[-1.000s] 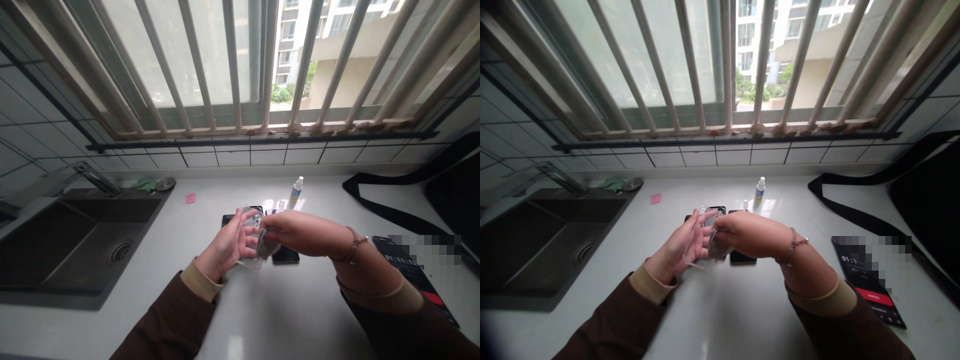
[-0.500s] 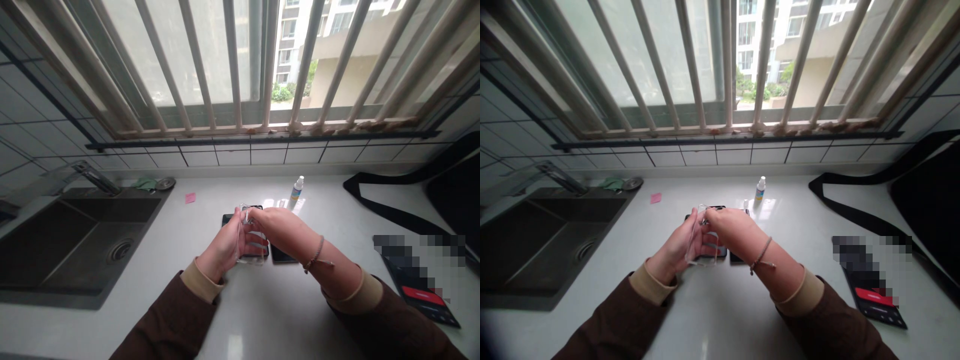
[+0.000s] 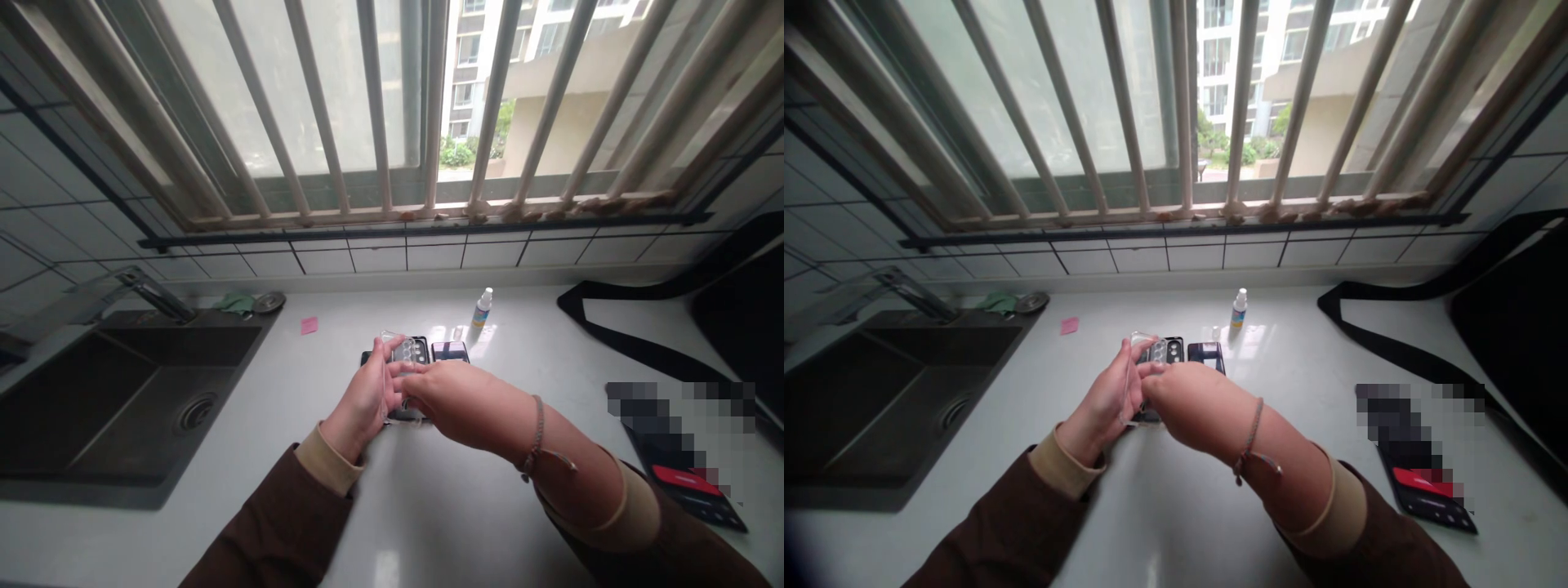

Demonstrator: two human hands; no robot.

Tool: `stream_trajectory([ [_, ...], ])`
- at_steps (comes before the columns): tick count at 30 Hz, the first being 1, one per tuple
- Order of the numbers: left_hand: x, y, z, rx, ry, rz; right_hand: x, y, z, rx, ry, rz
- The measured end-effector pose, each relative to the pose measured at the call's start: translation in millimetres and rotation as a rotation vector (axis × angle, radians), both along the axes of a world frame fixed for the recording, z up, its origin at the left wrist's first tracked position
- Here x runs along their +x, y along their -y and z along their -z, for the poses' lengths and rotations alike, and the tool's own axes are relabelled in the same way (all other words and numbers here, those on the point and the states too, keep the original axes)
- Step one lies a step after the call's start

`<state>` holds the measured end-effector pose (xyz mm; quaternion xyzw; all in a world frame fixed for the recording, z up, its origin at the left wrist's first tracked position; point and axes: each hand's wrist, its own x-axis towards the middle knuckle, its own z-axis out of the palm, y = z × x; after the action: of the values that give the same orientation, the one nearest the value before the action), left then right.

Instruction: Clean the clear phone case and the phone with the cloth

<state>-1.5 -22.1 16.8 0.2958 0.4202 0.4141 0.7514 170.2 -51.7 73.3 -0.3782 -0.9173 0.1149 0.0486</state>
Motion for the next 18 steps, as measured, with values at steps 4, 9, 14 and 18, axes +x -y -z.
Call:
stream_trajectory([
  [4, -2, -1, 0.6, 0.026, 0.016, 0.027, 7, -2, -7, -0.146, -0.094, -0.074],
  [9, -1, 0, -2.8, 0.054, 0.069, 0.090, 26, -20, -13, -0.244, -0.391, 0.134],
  [14, 1, 4, -5.4, 0.059, 0.015, 0.129, 35, -33, -7, 0.241, -0.568, 0.589],
  [18, 2, 7, -5.5, 0.044, 0.016, 0.156, 26, -37, 11, 0.370, -0.378, 0.462],
])
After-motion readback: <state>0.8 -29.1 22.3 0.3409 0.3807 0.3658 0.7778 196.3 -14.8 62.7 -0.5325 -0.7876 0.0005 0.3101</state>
